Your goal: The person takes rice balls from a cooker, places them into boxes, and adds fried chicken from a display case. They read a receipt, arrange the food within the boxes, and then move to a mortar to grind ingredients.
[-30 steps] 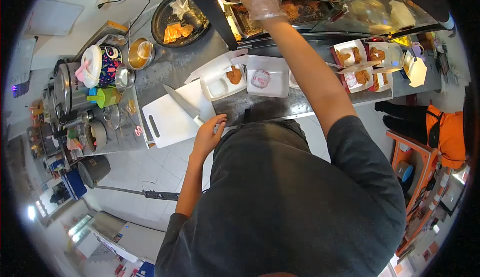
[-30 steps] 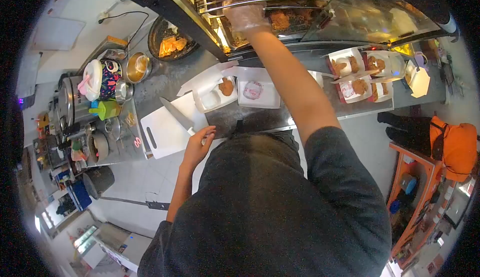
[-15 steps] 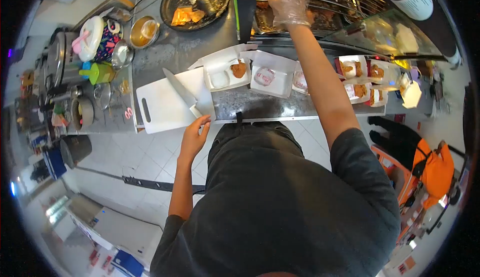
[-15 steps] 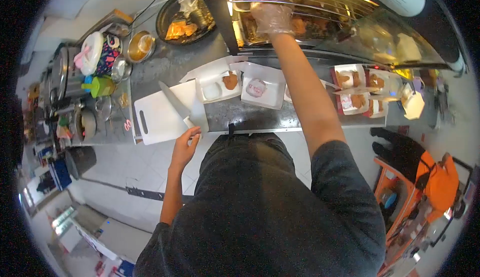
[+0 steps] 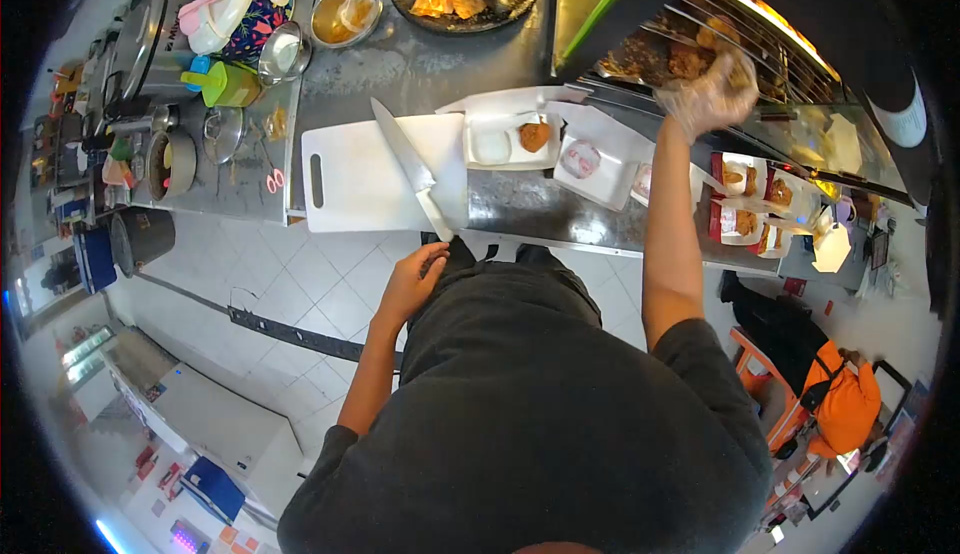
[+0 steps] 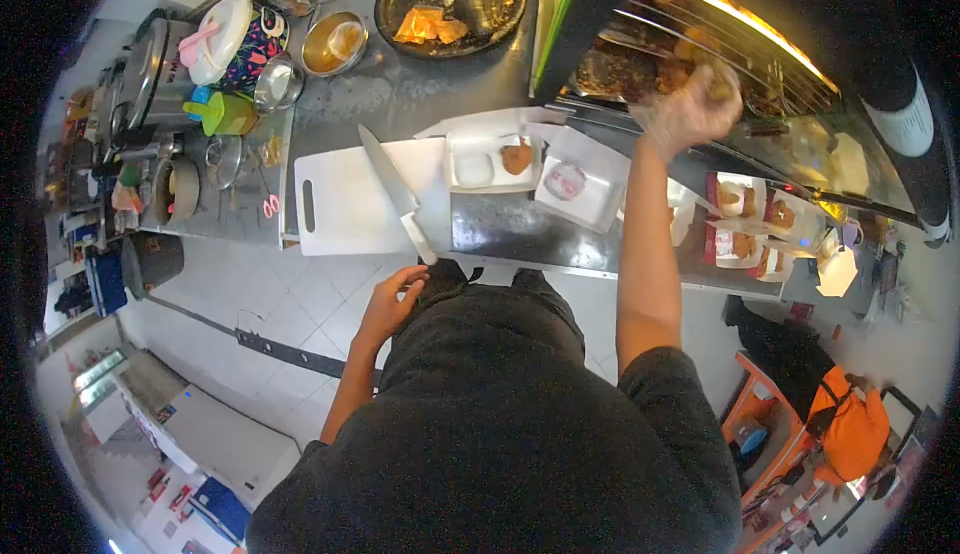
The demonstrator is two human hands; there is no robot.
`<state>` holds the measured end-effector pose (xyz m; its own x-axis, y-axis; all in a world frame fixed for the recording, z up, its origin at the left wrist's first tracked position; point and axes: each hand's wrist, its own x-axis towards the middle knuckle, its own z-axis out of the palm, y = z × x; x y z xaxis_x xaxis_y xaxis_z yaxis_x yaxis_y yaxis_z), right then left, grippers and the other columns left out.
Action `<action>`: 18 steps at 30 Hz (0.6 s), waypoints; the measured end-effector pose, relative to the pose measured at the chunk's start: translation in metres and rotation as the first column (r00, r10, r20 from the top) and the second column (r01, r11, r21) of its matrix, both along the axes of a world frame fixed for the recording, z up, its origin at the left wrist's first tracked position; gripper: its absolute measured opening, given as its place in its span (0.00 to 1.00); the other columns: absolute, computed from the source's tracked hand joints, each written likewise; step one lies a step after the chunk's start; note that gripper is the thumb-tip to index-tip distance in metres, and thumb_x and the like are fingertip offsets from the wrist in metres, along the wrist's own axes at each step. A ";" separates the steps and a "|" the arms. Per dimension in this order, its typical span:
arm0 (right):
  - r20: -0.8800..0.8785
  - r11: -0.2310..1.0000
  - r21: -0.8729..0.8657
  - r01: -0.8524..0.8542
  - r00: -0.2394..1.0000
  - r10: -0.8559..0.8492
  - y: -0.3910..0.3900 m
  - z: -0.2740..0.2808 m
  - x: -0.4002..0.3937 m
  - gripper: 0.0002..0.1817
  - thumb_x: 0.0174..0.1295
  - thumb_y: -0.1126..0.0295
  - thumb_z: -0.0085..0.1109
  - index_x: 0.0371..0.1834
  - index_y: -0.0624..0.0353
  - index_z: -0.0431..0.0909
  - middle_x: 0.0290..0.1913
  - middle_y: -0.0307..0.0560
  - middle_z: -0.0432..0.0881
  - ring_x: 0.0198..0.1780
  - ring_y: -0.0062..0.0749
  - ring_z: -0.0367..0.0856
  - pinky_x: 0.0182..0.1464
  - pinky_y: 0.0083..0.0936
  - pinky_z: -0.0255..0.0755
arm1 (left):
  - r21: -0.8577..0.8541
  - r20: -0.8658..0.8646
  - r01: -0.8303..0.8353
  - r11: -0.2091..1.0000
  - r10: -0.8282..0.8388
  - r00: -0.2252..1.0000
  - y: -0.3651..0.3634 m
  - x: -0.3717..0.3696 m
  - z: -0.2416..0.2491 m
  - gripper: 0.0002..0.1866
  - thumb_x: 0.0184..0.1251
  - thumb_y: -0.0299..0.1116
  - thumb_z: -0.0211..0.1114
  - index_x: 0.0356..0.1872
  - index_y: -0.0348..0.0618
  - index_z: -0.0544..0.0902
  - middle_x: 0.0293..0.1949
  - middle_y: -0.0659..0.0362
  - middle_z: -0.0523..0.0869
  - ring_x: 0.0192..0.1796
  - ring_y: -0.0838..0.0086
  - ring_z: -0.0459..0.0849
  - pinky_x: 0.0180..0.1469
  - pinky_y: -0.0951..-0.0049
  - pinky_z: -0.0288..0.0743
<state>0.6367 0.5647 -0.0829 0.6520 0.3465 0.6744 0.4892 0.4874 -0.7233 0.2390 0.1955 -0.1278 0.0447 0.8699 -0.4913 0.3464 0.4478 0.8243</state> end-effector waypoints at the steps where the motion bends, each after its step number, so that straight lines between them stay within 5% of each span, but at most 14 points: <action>1: -0.327 0.994 0.113 -0.011 0.944 0.048 -0.010 0.015 -0.023 0.10 0.66 0.85 0.70 0.49 0.69 0.82 0.53 0.52 0.84 0.54 0.40 0.85 0.64 0.41 0.83 | 0.003 0.013 0.036 0.999 -0.036 0.999 0.009 -0.013 -0.003 0.17 0.83 0.32 0.64 0.67 0.40 0.84 0.56 0.50 0.93 0.58 0.63 0.92 0.61 0.67 0.82; 3: -0.488 0.946 0.322 -0.040 0.849 0.202 -0.025 0.005 -0.035 0.11 0.66 0.84 0.72 0.49 0.69 0.81 0.54 0.53 0.81 0.52 0.40 0.85 0.57 0.40 0.91 | -0.002 0.024 0.103 0.995 -0.103 0.994 0.027 -0.044 -0.004 0.17 0.83 0.32 0.64 0.67 0.40 0.84 0.57 0.50 0.93 0.58 0.61 0.92 0.61 0.65 0.83; 5: -0.341 0.984 0.126 0.127 0.937 -0.077 -0.034 -0.012 -0.057 0.12 0.66 0.82 0.74 0.48 0.69 0.81 0.55 0.54 0.81 0.50 0.41 0.86 0.48 0.35 0.93 | -0.011 0.020 0.156 0.988 -0.156 0.988 0.049 -0.081 -0.002 0.17 0.83 0.33 0.64 0.66 0.39 0.84 0.57 0.49 0.93 0.58 0.59 0.92 0.62 0.64 0.83; 7: -0.395 0.932 -0.119 0.341 0.845 -0.360 -0.048 0.007 -0.103 0.11 0.71 0.72 0.73 0.50 0.65 0.82 0.54 0.52 0.82 0.51 0.42 0.87 0.47 0.35 0.94 | 0.013 0.003 0.140 0.990 -0.140 0.990 0.061 -0.126 -0.013 0.17 0.83 0.34 0.63 0.66 0.39 0.85 0.57 0.49 0.93 0.58 0.58 0.92 0.62 0.62 0.83; 9: -0.370 0.957 -0.018 0.290 0.887 -0.276 -0.069 -0.009 -0.117 0.09 0.73 0.72 0.71 0.50 0.64 0.83 0.52 0.51 0.85 0.49 0.42 0.89 0.45 0.30 0.92 | -0.002 -0.018 0.113 0.994 -0.113 0.993 0.065 -0.165 -0.021 0.17 0.83 0.34 0.63 0.65 0.40 0.85 0.56 0.49 0.93 0.58 0.57 0.92 0.62 0.61 0.83; 13: -0.195 0.942 -0.155 0.299 0.925 -0.326 -0.112 0.004 -0.219 0.08 0.73 0.75 0.70 0.50 0.66 0.84 0.51 0.52 0.87 0.51 0.38 0.89 0.48 0.30 0.92 | -0.071 -0.067 0.089 0.994 -0.094 0.993 0.067 -0.232 -0.040 0.17 0.83 0.34 0.63 0.65 0.40 0.85 0.55 0.49 0.94 0.59 0.59 0.92 0.62 0.60 0.83; 15: -0.087 0.915 -0.398 0.058 0.991 -0.101 -0.099 0.015 -0.273 0.10 0.72 0.77 0.70 0.52 0.67 0.84 0.52 0.51 0.87 0.51 0.37 0.88 0.50 0.31 0.91 | -0.102 -0.065 0.091 0.991 -0.098 0.993 0.076 -0.254 -0.041 0.17 0.83 0.35 0.63 0.65 0.40 0.85 0.55 0.49 0.93 0.59 0.58 0.92 0.62 0.60 0.83; 17: -0.384 0.798 -0.469 -0.378 0.901 0.202 -0.051 0.000 -0.309 0.14 0.69 0.77 0.75 0.55 0.65 0.85 0.53 0.48 0.88 0.50 0.31 0.88 0.50 0.29 0.89 | -0.142 -0.024 0.090 0.986 -0.095 0.995 0.084 -0.267 -0.039 0.17 0.84 0.35 0.63 0.65 0.41 0.85 0.55 0.50 0.93 0.59 0.58 0.92 0.63 0.60 0.83; 18: -0.331 0.699 -0.563 -0.441 0.895 0.297 -0.018 -0.034 -0.309 0.15 0.67 0.76 0.76 0.55 0.65 0.85 0.51 0.47 0.88 0.51 0.28 0.87 0.50 0.28 0.88 | -0.139 -0.018 0.100 0.985 -0.104 0.994 0.090 -0.273 -0.041 0.17 0.84 0.35 0.63 0.65 0.42 0.85 0.55 0.51 0.93 0.59 0.58 0.92 0.63 0.60 0.83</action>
